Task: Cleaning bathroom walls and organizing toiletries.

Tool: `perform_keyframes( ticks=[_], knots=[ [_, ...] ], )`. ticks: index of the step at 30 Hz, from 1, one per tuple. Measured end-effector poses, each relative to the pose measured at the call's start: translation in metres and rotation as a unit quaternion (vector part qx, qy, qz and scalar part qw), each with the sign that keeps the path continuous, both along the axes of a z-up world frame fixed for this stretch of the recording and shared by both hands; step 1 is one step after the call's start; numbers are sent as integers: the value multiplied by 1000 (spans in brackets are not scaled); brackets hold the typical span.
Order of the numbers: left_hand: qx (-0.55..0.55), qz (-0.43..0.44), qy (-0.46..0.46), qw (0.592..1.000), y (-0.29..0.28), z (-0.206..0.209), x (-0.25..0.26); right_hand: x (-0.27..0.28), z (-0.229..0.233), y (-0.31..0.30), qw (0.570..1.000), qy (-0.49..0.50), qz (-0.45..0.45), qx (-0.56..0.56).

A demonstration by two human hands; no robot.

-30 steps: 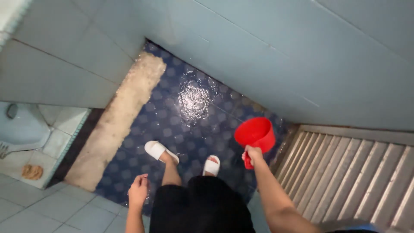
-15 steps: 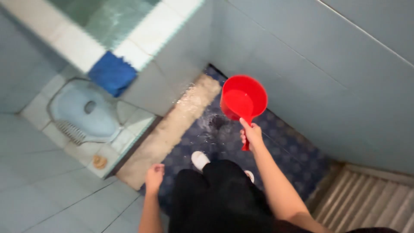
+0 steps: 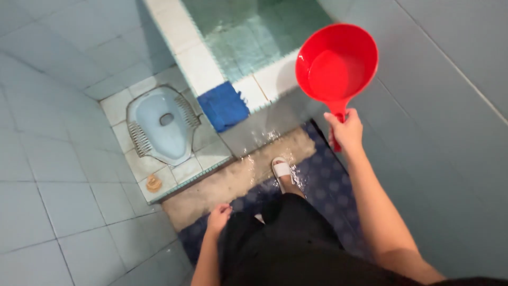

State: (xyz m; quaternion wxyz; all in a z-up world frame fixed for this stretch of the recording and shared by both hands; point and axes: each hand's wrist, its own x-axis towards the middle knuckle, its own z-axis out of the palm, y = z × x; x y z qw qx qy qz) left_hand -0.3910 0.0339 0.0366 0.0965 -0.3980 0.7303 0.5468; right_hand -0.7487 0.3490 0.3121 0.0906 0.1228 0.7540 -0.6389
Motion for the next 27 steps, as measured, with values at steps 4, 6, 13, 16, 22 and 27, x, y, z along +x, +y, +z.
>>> perform_keyframes(
  ticks=[4,6,13,16,22,27],
  knots=[
    [-367,3,43,929,10,-15,-2,-115,12,-45,973,88,110,181],
    [-354,62,4,933,22,-1,-14,-177,15,-70,953,84,165,240],
    [-154,182,-235,942,58,14,-56,-340,-20,-160,743,141,318,571],
    [-177,211,-255,927,77,17,-77,-382,-69,-176,693,186,338,609],
    [-195,211,-285,915,98,24,-96,-378,-79,-206,717,96,394,567],
    [-145,240,-306,910,104,28,-103,-395,-92,-209,830,2,403,386]
  ],
)
